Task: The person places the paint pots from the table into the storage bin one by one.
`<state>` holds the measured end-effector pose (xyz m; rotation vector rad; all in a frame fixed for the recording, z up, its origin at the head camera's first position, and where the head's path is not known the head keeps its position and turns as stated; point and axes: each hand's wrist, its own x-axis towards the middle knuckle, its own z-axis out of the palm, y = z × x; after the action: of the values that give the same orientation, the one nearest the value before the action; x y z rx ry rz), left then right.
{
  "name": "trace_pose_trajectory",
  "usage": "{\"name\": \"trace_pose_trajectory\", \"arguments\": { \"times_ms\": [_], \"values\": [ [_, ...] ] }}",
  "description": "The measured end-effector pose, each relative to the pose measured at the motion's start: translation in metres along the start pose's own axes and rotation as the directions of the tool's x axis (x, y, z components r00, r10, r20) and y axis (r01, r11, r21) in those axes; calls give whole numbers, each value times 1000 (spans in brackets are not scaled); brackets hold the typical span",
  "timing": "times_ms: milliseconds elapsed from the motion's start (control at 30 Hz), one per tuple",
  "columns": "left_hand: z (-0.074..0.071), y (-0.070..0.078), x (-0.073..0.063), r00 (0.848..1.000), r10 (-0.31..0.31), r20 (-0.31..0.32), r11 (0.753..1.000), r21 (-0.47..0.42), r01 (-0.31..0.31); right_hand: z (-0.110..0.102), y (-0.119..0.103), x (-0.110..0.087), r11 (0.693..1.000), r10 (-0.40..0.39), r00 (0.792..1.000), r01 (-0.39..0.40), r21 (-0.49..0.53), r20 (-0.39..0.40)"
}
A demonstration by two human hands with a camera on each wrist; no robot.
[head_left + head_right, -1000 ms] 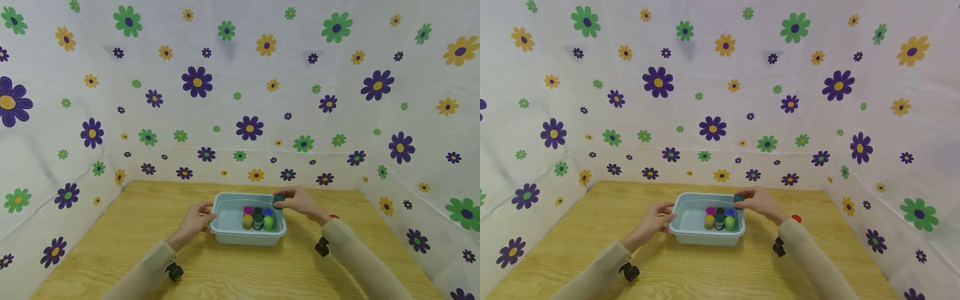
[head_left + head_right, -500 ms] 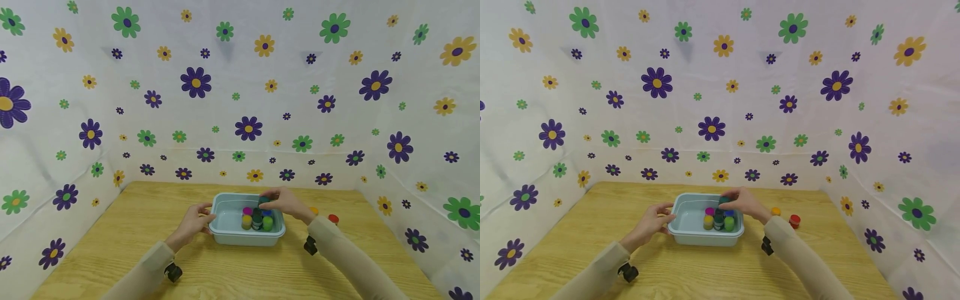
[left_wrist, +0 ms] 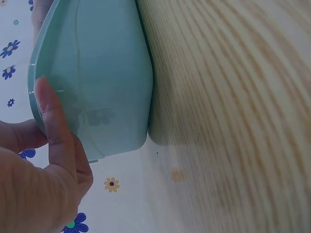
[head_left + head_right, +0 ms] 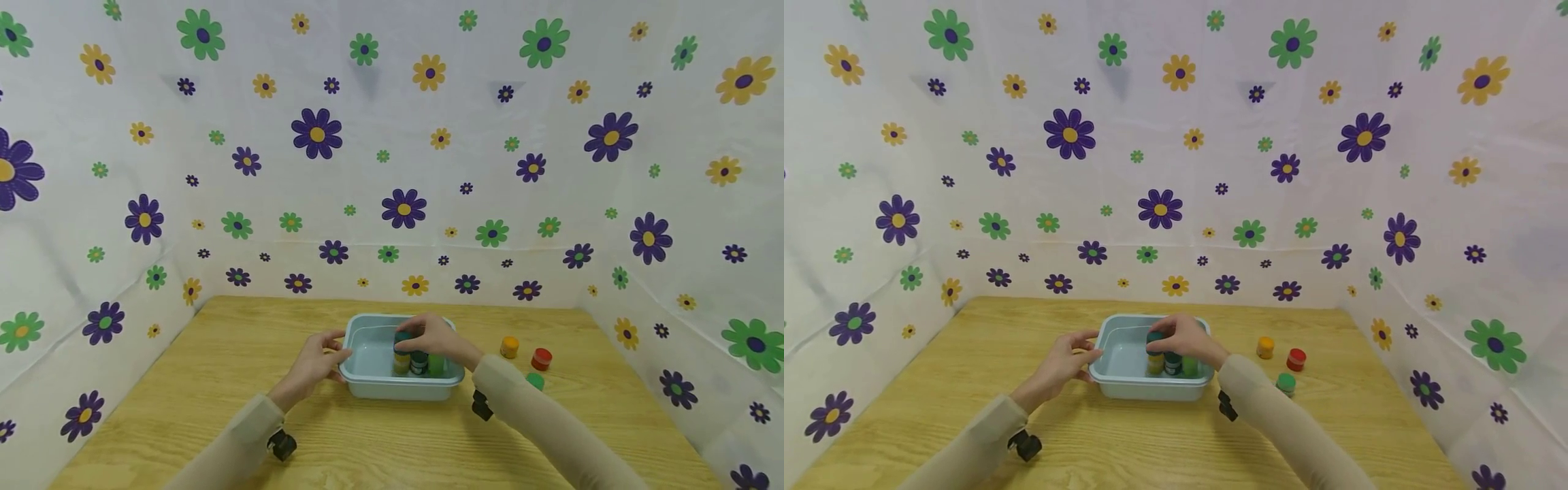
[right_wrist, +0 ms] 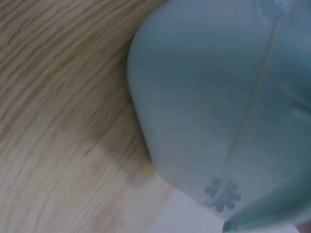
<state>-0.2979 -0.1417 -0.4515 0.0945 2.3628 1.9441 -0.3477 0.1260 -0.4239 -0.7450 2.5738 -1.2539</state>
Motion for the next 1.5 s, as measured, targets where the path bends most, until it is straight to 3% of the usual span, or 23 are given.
{"name": "trace_pose_trajectory", "arguments": {
  "times_ms": [400,833,1500],
  "values": [
    [0,-2,-2,1000,22,17,1000,-5,-22,24,-15,17,1000,2,999,-2,-15,34],
    [-1,0,-3,1000,24,6,1000,16,-24,22,-18,30,998,48,996,-44,-43,81],
    [-1,-1,-1,1000,18,6,1000,17,-18,25,-20,40,981,64,997,-56,-188,39]
  ]
}}
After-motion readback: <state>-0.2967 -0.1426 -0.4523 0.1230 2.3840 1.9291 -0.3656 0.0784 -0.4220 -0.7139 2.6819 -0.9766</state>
